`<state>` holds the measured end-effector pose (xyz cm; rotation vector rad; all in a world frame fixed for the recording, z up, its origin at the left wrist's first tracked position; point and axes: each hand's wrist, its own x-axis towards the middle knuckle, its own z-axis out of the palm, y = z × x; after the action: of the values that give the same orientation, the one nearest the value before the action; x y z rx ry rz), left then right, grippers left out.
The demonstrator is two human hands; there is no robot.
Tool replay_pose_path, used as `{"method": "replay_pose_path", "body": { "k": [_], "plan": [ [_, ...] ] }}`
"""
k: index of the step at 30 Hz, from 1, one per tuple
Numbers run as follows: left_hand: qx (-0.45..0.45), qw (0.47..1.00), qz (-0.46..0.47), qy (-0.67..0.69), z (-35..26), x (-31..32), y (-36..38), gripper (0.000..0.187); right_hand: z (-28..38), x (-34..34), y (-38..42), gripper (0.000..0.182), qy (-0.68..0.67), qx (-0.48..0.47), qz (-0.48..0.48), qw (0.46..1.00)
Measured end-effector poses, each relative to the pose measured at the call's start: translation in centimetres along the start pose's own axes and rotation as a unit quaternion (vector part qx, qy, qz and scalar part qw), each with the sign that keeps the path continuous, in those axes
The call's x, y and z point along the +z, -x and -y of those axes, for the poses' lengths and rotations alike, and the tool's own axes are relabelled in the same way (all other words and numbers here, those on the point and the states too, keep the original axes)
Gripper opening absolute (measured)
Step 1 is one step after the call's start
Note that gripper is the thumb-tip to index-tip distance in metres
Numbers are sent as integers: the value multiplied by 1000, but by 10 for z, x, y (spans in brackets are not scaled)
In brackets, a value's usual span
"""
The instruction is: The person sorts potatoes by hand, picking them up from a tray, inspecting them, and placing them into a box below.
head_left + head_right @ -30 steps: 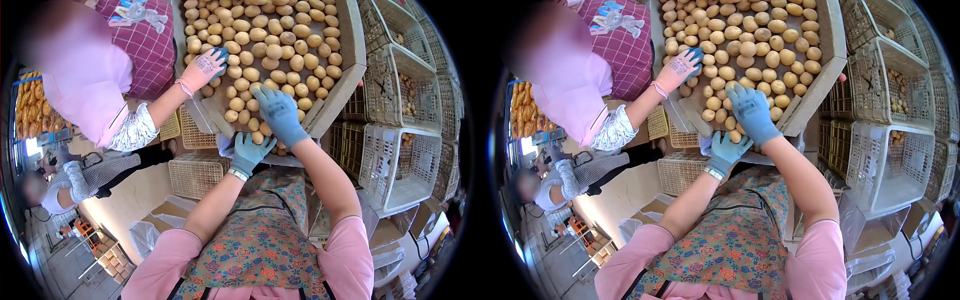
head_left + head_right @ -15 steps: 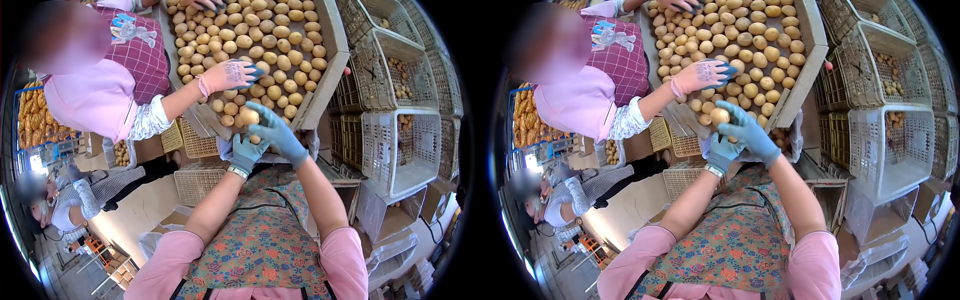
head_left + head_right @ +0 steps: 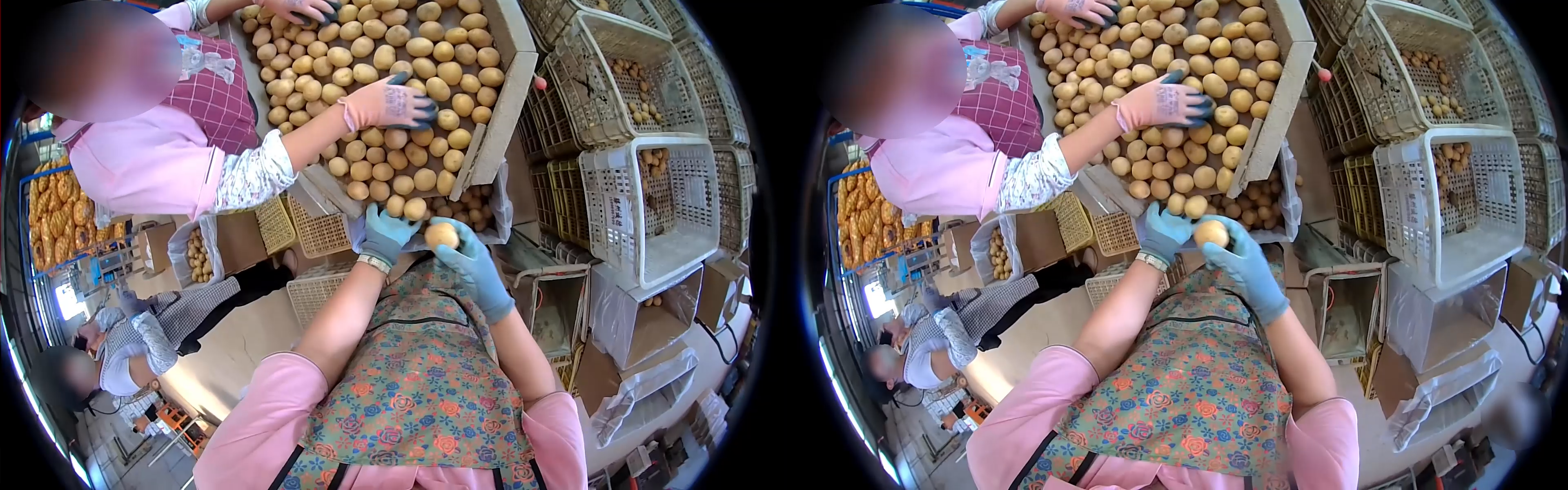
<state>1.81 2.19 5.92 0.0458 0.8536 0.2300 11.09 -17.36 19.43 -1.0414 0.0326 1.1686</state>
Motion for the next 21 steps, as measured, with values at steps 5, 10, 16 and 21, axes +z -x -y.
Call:
{"method": "replay_pose_path", "body": {
  "k": [5, 10, 16, 21],
  "plan": [
    [-41, 973, -47, 223, -5, 25, 10, 63, -68, -125, 69, 49, 198, -55, -274, 940],
    [-7, 983, 42, 178, -4, 18, 8, 61, -67, -185, 118, 53, 617, 52, -389, 682],
    [-30, 973, 53, 223, 3, 12, 8, 67, 16, 19, -45, 41, 607, -207, -20, 767],
    [-8, 992, 31, 122, -11, 22, 4, 65, -39, 133, -175, 37, 630, -397, 73, 663]
  ]
}}
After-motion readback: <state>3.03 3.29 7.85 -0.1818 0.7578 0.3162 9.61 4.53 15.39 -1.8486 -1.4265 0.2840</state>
